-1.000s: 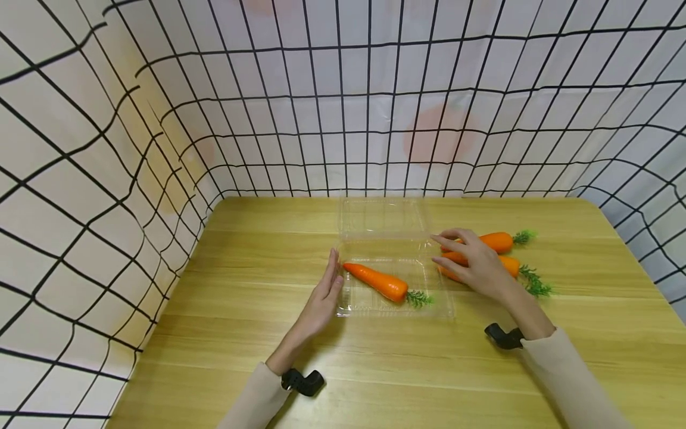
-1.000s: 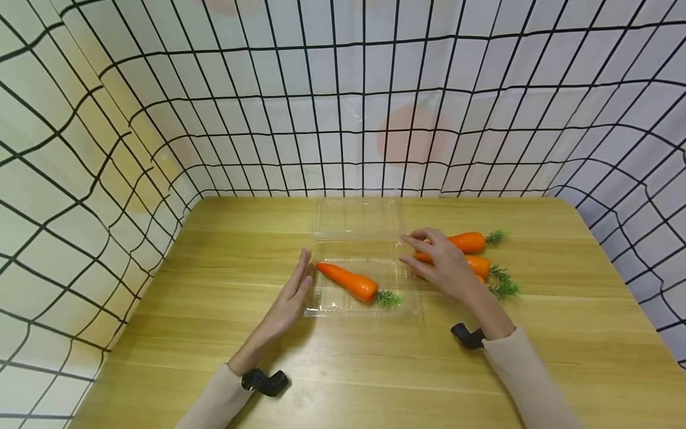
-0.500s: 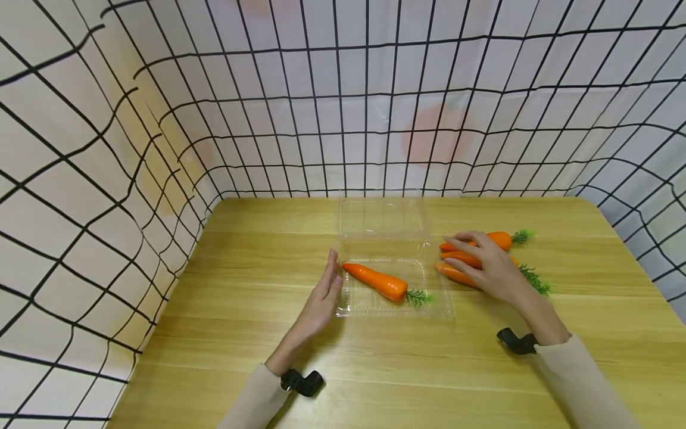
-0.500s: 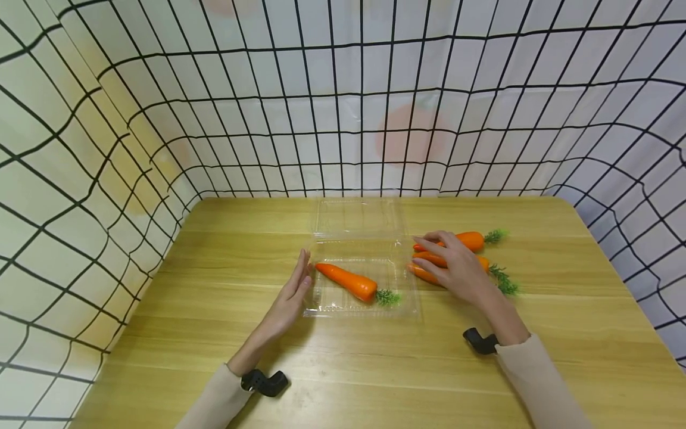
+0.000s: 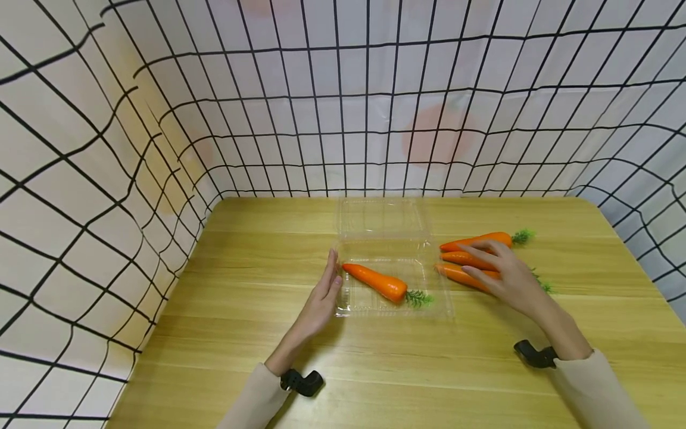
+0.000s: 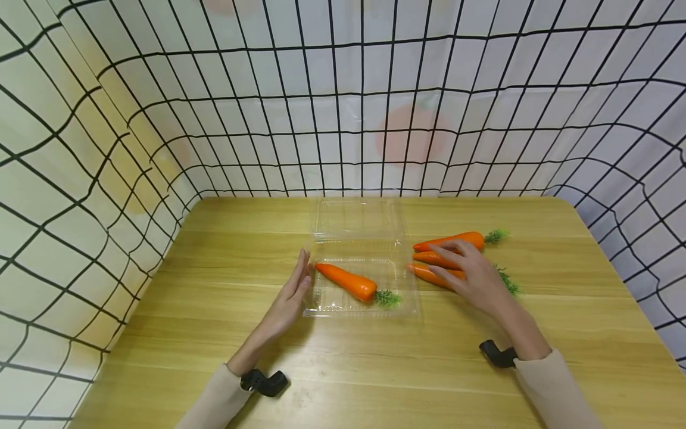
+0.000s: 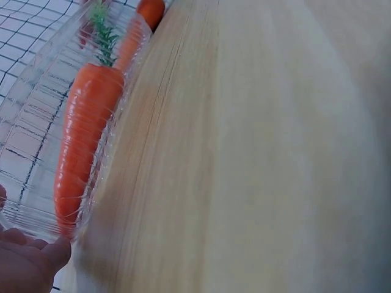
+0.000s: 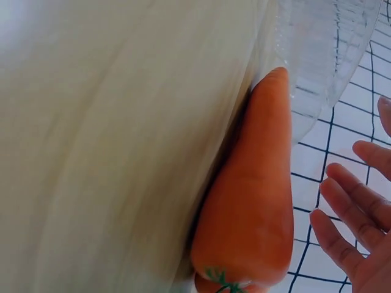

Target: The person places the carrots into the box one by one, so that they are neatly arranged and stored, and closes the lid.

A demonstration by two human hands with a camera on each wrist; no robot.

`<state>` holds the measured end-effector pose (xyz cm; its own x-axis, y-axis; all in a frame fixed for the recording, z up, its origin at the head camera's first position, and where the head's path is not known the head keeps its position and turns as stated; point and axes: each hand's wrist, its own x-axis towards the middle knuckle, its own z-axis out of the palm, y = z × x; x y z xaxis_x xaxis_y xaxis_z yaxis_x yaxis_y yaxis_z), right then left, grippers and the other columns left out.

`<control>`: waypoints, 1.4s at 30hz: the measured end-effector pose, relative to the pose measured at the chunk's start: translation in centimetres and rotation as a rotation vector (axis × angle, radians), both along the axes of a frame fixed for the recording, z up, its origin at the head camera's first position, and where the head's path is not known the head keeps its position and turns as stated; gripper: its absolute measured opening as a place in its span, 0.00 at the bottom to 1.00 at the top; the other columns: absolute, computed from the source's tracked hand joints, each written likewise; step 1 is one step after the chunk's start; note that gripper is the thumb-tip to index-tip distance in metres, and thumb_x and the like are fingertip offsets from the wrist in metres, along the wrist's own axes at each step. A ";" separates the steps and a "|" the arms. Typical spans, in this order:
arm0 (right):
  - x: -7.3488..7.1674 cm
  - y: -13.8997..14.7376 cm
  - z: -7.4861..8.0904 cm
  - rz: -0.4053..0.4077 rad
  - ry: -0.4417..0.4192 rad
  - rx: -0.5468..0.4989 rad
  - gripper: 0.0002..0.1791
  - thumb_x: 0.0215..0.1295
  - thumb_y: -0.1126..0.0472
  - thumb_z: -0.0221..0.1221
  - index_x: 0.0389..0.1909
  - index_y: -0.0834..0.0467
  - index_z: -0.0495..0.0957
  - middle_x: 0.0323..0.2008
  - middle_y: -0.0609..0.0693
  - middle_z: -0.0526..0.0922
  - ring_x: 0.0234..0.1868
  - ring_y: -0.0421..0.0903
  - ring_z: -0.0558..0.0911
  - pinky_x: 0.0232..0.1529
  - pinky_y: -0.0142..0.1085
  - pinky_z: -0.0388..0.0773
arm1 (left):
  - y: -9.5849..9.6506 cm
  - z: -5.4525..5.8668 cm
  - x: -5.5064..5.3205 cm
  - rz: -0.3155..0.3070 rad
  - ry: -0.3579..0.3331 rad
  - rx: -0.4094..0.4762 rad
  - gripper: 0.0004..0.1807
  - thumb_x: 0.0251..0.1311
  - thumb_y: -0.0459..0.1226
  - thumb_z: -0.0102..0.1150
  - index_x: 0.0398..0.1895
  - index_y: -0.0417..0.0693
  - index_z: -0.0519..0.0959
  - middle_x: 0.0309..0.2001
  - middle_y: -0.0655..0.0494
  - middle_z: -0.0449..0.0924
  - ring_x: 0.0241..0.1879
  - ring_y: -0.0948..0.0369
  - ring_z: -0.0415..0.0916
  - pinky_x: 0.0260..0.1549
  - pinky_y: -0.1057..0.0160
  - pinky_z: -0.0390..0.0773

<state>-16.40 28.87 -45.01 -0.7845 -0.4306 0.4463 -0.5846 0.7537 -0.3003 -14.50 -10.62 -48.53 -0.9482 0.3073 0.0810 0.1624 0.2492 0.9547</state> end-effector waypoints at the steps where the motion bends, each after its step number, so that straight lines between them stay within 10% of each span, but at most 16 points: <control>1: 0.1 0.1 0.0 0.002 0.002 0.001 0.25 0.66 0.64 0.68 0.64 0.59 0.80 0.55 0.58 0.81 0.50 0.53 0.79 0.40 0.50 0.79 | 0.0 0.0 0.0 0.000 -0.001 0.001 0.35 0.84 0.34 0.32 0.85 0.46 0.32 0.85 0.45 0.34 0.83 0.44 0.42 0.80 0.42 0.49; 42: 2.2 3.1 -1.2 -0.088 -0.177 0.001 0.27 0.69 0.58 0.67 0.68 0.55 0.78 0.57 0.60 0.80 0.53 0.58 0.79 0.43 0.55 0.77 | 0.0 0.2 0.0 0.004 -0.011 -0.009 0.34 0.84 0.35 0.32 0.85 0.47 0.33 0.85 0.46 0.33 0.83 0.45 0.41 0.80 0.43 0.49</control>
